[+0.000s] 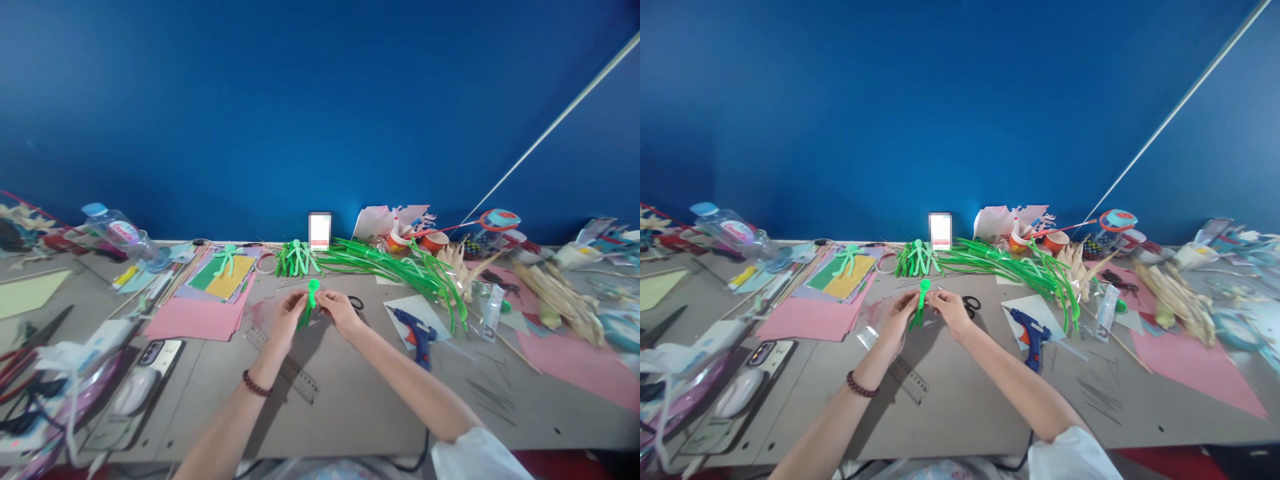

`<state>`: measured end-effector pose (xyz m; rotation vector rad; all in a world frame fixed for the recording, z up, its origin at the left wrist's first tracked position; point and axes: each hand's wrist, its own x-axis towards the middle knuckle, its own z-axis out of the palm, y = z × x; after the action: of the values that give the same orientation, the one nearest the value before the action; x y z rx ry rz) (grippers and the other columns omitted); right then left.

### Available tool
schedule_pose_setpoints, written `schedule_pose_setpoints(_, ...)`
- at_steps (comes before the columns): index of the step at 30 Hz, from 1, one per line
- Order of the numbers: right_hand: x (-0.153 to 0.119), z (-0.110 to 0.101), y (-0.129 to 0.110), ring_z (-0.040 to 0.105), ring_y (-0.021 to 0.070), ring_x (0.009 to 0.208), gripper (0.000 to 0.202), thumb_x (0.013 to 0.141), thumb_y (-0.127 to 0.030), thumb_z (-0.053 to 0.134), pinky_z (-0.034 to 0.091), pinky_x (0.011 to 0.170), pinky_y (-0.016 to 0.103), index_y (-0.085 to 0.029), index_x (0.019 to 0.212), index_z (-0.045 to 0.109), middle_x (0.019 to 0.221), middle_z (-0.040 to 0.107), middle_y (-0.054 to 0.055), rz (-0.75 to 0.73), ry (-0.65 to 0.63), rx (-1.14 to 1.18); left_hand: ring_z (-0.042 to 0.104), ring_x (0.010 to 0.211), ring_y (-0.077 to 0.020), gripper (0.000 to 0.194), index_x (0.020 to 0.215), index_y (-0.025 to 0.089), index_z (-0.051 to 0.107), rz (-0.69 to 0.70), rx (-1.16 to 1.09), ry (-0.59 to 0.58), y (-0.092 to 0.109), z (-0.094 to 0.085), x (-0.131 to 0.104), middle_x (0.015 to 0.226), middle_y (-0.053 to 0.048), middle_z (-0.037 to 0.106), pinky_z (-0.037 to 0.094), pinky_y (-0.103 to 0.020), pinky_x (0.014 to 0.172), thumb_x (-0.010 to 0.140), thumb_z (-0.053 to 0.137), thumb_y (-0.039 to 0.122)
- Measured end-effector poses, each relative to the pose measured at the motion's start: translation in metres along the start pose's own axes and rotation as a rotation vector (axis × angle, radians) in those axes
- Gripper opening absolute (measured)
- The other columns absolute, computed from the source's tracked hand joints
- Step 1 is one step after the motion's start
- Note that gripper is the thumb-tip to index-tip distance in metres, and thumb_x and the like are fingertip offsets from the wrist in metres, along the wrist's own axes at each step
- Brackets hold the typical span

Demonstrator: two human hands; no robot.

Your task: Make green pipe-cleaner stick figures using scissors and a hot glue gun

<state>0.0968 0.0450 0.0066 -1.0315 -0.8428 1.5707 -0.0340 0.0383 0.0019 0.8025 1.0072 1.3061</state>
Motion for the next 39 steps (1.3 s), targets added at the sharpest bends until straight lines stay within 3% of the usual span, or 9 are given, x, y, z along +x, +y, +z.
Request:
schedule_pose_setpoints(4, 0.0, 0.001, 0.0, 0.04, 0.007, 0.05, 0.032, 0.052, -0.044, 0.076, 0.031, 0.048, 0.021, -0.016, 0.057, 0.062, 0.057, 0.055, -0.003, -0.028, 0.086, -0.036, 0.065, 0.075, -0.0176, 0.025, 0.085, 0.016, 0.067, 0.258, 0.283, 0.042, 0.002, 0.004, -0.009, 0.084, -0.006, 0.07, 0.05, -0.028, 0.071, 0.067, 0.07, 0.034)
schedule_pose_setpoints(10, -0.004, 0.001, 0.005, 0.039, 0.0063, 0.049, 0.028, 0.058, -0.042, 0.072, 0.032, 0.048, 0.021, -0.016, 0.06, 0.061, 0.068, 0.061, -0.001, -0.109, 0.147, -0.113, 0.065, 0.077, -0.0198, 0.021, 0.081, 0.016, 0.07, 0.356, 0.472, 0.125, -0.001, 0.006, -0.014, 0.08, -0.007, 0.071, 0.05, -0.03, 0.073, 0.068, 0.069, 0.033)
schedule_pose_setpoints(15, -0.008, 0.004, 0.008, 0.048, 0.0105, 0.058, 0.022, 0.064, -0.038, 0.068, 0.036, 0.05, 0.023, -0.017, 0.06, 0.064, 0.078, 0.063, 0.002, -0.235, 0.168, -0.234, 0.065, 0.075, -0.0195, 0.025, 0.084, 0.015, 0.07, 0.302, 0.431, 0.116, -0.005, 0.002, -0.01, 0.081, -0.008, 0.072, 0.05, -0.029, 0.07, 0.073, 0.064, 0.037)
schedule_pose_setpoints(21, -0.011, 0.007, 0.01, 0.054, 0.0144, 0.065, 0.017, 0.07, -0.033, 0.063, 0.04, 0.056, 0.025, -0.018, 0.075, 0.069, 0.076, 0.064, 0.003, -0.301, 0.155, -0.329, 0.064, 0.07, -0.0181, 0.024, 0.079, 0.016, 0.067, 0.256, 0.36, 0.154, -0.002, 0.006, -0.011, 0.074, -0.006, 0.07, 0.05, -0.028, 0.066, 0.07, 0.065, 0.038)
schedule_pose_setpoints(30, -0.007, 0.002, 0.014, 0.049, 0.0136, 0.06, 0.019, 0.073, -0.036, 0.059, 0.039, 0.057, 0.026, -0.018, 0.068, 0.064, 0.064, 0.059, 0.0, -0.32, 0.188, -0.459, 0.06, 0.056, -0.0118, 0.027, 0.069, 0.016, 0.06, -0.125, -0.167, 0.078, -0.006, 0.009, -0.005, 0.06, 0.002, 0.064, 0.048, -0.025, 0.061, 0.055, 0.078, 0.029)
schedule_pose_setpoints(39, -0.001, -0.002, 0.014, 0.05, 0.0143, 0.062, 0.013, 0.066, -0.032, 0.061, 0.038, 0.058, 0.025, -0.019, 0.068, 0.064, 0.069, 0.06, 0.001, -0.323, 0.207, -0.419, 0.058, 0.049, -0.0105, 0.03, 0.064, 0.013, 0.062, -0.249, -0.175, 0.052, -0.005, 0.004, -0.002, 0.053, 0.002, 0.061, 0.046, -0.022, 0.053, 0.049, 0.084, 0.026)
